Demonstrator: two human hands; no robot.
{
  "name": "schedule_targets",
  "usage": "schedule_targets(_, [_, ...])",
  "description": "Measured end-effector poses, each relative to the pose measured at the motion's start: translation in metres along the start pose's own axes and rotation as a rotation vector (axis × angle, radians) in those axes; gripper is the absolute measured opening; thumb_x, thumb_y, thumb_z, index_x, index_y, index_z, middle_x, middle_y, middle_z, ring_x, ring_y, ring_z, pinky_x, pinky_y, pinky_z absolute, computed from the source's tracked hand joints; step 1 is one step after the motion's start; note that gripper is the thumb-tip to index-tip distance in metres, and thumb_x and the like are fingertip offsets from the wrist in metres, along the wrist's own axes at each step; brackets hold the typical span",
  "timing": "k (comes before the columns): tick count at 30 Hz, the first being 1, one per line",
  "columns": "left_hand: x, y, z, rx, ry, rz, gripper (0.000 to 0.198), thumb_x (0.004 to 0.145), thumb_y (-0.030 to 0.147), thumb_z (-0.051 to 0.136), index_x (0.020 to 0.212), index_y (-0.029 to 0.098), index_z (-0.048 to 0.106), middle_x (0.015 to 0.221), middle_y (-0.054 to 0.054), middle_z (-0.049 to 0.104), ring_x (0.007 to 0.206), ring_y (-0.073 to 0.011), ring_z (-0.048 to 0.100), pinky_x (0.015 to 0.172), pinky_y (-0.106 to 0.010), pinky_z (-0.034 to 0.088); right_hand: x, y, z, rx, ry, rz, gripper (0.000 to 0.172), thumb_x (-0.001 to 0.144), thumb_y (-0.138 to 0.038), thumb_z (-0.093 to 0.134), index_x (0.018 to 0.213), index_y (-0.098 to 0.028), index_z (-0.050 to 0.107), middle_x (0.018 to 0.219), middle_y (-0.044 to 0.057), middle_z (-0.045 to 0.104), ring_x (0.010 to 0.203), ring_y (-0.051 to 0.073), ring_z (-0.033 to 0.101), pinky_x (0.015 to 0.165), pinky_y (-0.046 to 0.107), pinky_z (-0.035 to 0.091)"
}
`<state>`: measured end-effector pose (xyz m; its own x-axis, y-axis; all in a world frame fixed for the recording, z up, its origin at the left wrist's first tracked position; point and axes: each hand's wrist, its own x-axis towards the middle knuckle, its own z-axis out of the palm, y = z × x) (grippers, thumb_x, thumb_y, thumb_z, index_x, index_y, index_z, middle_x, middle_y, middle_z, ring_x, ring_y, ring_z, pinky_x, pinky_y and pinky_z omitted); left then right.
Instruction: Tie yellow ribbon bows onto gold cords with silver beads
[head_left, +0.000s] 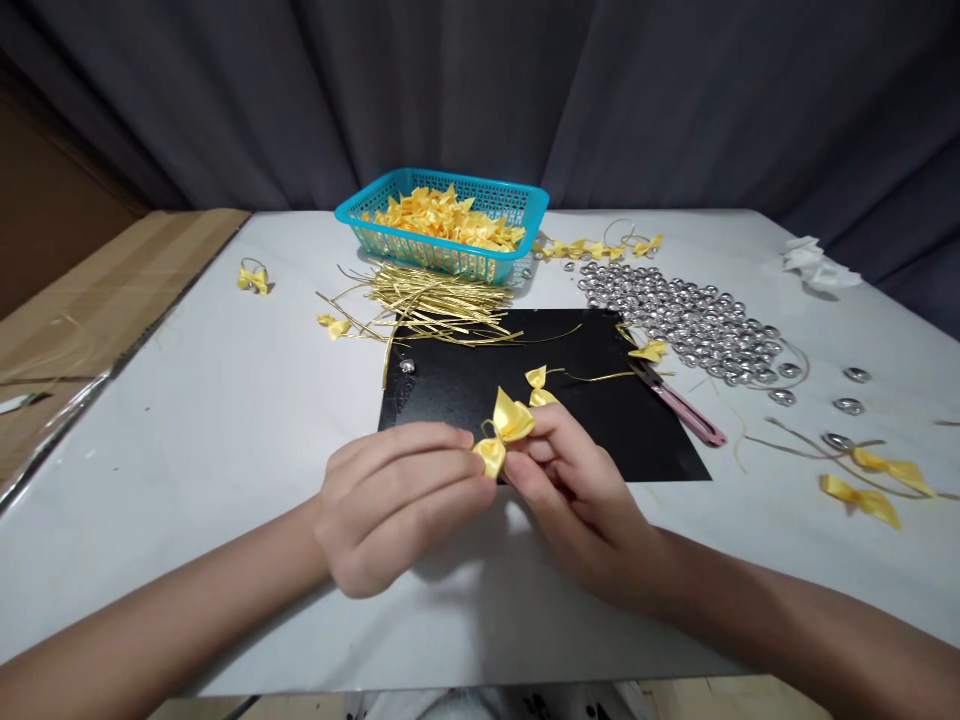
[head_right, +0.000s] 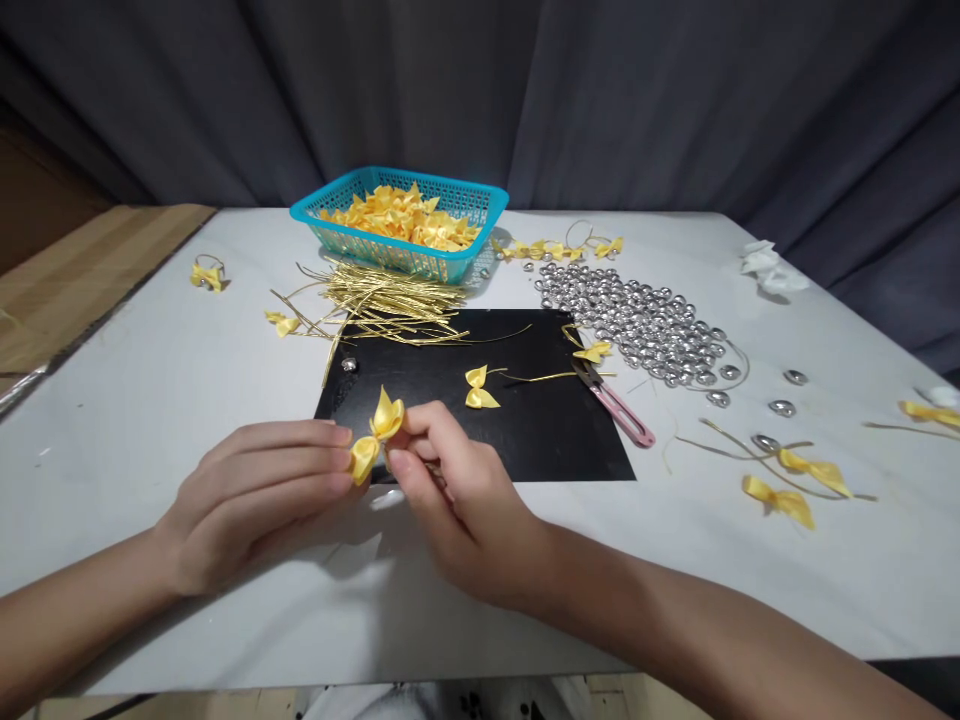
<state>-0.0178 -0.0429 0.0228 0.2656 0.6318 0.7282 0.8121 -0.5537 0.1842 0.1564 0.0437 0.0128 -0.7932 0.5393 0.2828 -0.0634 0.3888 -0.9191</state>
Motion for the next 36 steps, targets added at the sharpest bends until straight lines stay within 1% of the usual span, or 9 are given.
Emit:
schedule_targets(2, [0.0029,-0.0058,-0.001,0.042,-0.009,0.124,0.021,0.082,0.01,0.058,0.099,0.021,0.065,0.092,-0.004,0.074,0.09,-0.0182,0.069,0.077,-0.028,0.06,0.0004,-0.0012,-0.0003,0.028,-0.022,-0.001,0.009,0.094,-0.015,0.033,0.099,-0.02,0.04,0.065,-0.005,0.042,0.052,0.008,0.035,0.049,0.021,0.031])
schedule_targets(5, [0.0053,-0.0096,-0.0024,0.123,-0.034,0.128,0.02,0.08,0.01,0.062,0.097,0.02,0.066,0.098,-0.005,0.074,0.093,-0.0192,0.069,0.077,-0.029,0.06,0.0008,-0.0025,-0.0014,0.05,-0.042,-0.014,0.01,0.094,-0.015,0.033,0.1,-0.019,0.041,0.064,-0.005,0.041,0.051,0.008,0.033,0.048,0.021,0.03])
schedule_targets(10, [0.0038,-0.0102,-0.0028,0.171,-0.032,0.197,0.021,0.077,0.01,0.065,0.095,0.019,0.067,0.097,-0.004,0.074,0.091,-0.0184,0.069,0.074,-0.026,0.06,0.0011,-0.0057,-0.0018,0.035,-0.044,-0.032,0.011,0.094,-0.013,0.033,0.099,-0.019,0.041,0.065,-0.006,0.042,0.05,0.007,0.032,0.046,0.021,0.029])
schedule_targets(16, [-0.0001,-0.0088,0.0021,0.187,0.007,0.136,0.023,0.079,0.008,0.062,0.101,0.016,0.064,0.096,-0.006,0.073,0.09,-0.0175,0.068,0.076,-0.027,0.058,0.0019,-0.0093,-0.0008,-0.012,-0.015,-0.042,0.011,0.093,-0.011,0.033,0.096,-0.019,0.04,0.063,-0.006,0.041,0.05,0.007,0.035,0.048,0.022,0.03])
schedule_targets(19, [-0.0014,-0.0092,0.0029,0.184,0.045,0.087,0.026,0.081,0.008,0.058,0.105,0.017,0.063,0.099,-0.006,0.073,0.088,-0.0165,0.067,0.075,-0.026,0.057,0.0016,-0.0082,-0.0004,-0.049,0.002,-0.021,0.01,0.092,-0.011,0.034,0.09,-0.02,0.039,0.06,-0.007,0.037,0.048,0.007,0.032,0.048,0.023,0.029])
schedule_targets(21, [-0.0018,-0.0095,0.0022,0.183,0.047,0.082,0.028,0.081,0.006,0.057,0.106,0.017,0.063,0.1,-0.007,0.072,0.088,-0.016,0.067,0.076,-0.025,0.057,0.0012,-0.0075,-0.0002,-0.068,0.007,-0.007,0.011,0.091,-0.011,0.035,0.088,-0.021,0.038,0.059,-0.008,0.033,0.047,0.007,0.03,0.048,0.023,0.028])
schedule_targets(27, [-0.001,-0.0077,0.0011,0.161,0.033,0.075,0.028,0.08,0.007,0.057,0.106,0.018,0.063,0.1,-0.006,0.073,0.087,-0.0158,0.067,0.075,-0.025,0.056,0.0,-0.008,0.0003,-0.069,0.003,0.009,0.009,0.092,-0.013,0.034,0.089,-0.02,0.038,0.061,-0.005,0.043,0.048,0.008,0.034,0.047,0.023,0.028])
schedule_targets(32, [0.0005,-0.008,-0.0018,0.155,0.037,0.115,0.029,0.077,0.006,0.062,0.105,0.015,0.064,0.098,-0.008,0.073,0.087,-0.0161,0.067,0.076,-0.024,0.056,-0.0017,-0.0085,0.0003,-0.081,0.023,-0.018,0.009,0.092,-0.012,0.035,0.092,-0.019,0.04,0.058,-0.007,0.037,0.044,0.006,0.028,0.043,0.021,0.023])
schedule_targets(36, [0.0024,-0.0061,-0.0016,0.139,0.018,0.082,0.03,0.077,0.006,0.062,0.105,0.018,0.064,0.098,-0.006,0.074,0.086,-0.0158,0.067,0.074,-0.025,0.057,-0.0029,-0.0091,0.0017,-0.105,0.04,-0.026,0.009,0.092,-0.013,0.034,0.091,-0.02,0.039,0.057,-0.008,0.035,0.041,0.005,0.025,0.041,0.021,0.022])
